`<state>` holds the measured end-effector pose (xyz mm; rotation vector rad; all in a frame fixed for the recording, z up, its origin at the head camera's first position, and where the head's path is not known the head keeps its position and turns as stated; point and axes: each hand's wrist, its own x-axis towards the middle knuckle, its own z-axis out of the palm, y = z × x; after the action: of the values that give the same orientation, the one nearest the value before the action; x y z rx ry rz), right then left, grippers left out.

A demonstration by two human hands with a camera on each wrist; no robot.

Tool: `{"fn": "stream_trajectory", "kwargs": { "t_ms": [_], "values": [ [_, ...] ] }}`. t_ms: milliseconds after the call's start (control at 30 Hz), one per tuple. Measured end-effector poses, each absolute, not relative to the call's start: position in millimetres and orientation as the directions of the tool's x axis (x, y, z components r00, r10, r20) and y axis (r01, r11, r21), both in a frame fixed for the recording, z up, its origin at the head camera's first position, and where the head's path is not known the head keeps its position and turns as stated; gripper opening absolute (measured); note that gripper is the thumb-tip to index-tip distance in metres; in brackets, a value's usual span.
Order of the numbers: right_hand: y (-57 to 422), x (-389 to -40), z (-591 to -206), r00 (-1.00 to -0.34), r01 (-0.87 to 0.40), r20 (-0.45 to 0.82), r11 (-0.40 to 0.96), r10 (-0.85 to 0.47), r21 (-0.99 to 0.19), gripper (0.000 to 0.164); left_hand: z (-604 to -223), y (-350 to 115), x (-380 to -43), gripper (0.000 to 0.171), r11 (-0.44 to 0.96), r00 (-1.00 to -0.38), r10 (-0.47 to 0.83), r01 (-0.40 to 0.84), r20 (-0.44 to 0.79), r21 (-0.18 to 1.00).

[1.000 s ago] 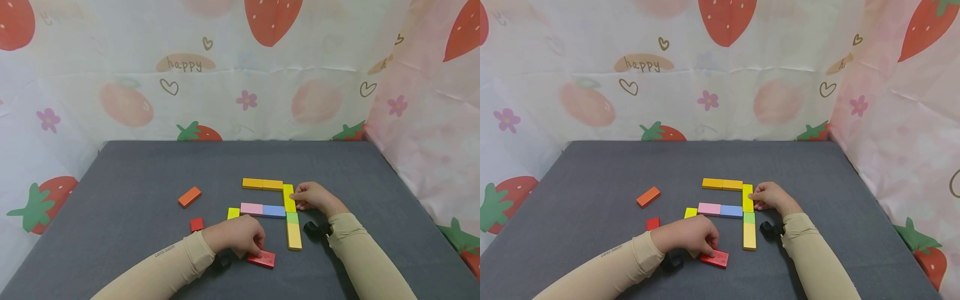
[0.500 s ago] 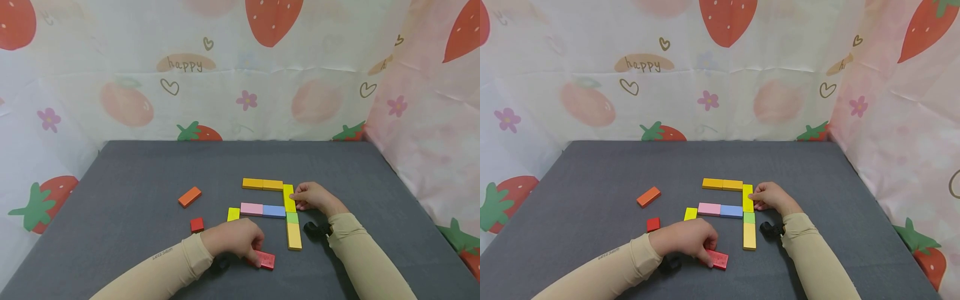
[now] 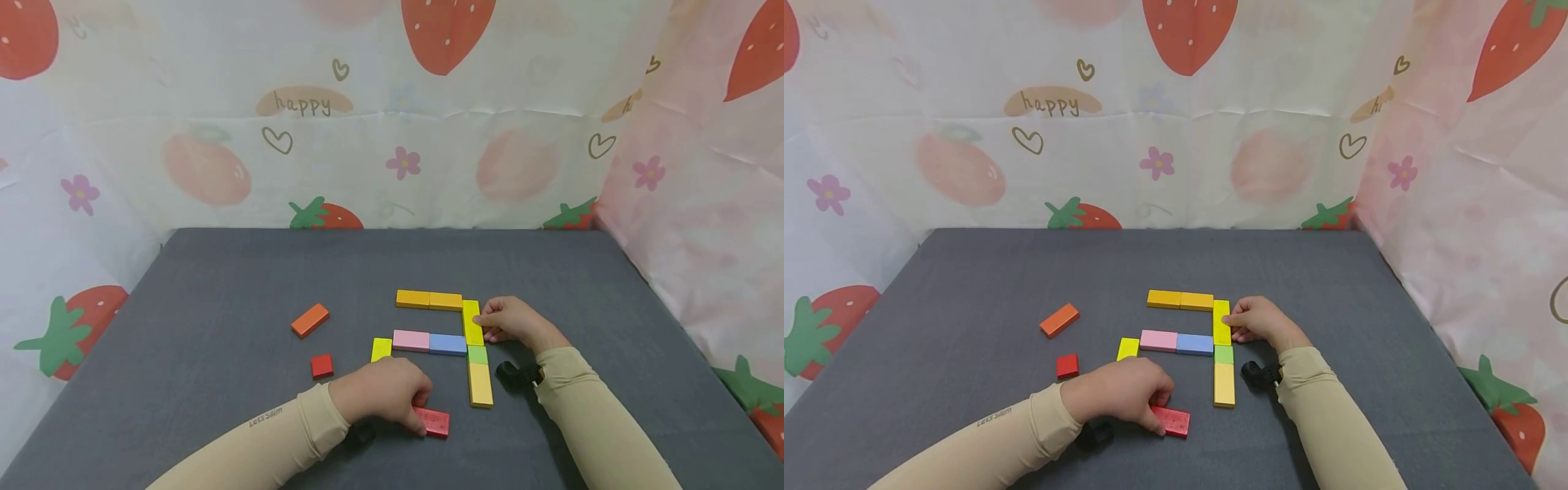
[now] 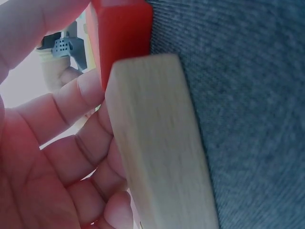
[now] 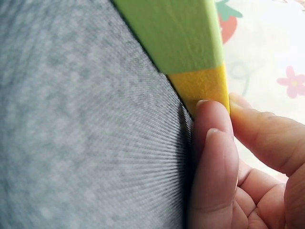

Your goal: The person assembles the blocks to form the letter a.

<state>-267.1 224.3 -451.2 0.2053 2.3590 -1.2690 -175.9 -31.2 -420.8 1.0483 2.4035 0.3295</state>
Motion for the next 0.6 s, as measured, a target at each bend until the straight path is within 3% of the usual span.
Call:
{"fn": "stream_trajectory", "kwargs": {
  "t_ms": [600],
  "values": [
    [224.2, -265.2, -451.0, -0.896, 0.326, -0.438, 0.554, -0.079, -0.766, 0.021, -418.6, -32.5, -175.5, 0.025, 0.681, -0.605, 0.73, 0.605, -0.318, 0.413]
  ]
}}
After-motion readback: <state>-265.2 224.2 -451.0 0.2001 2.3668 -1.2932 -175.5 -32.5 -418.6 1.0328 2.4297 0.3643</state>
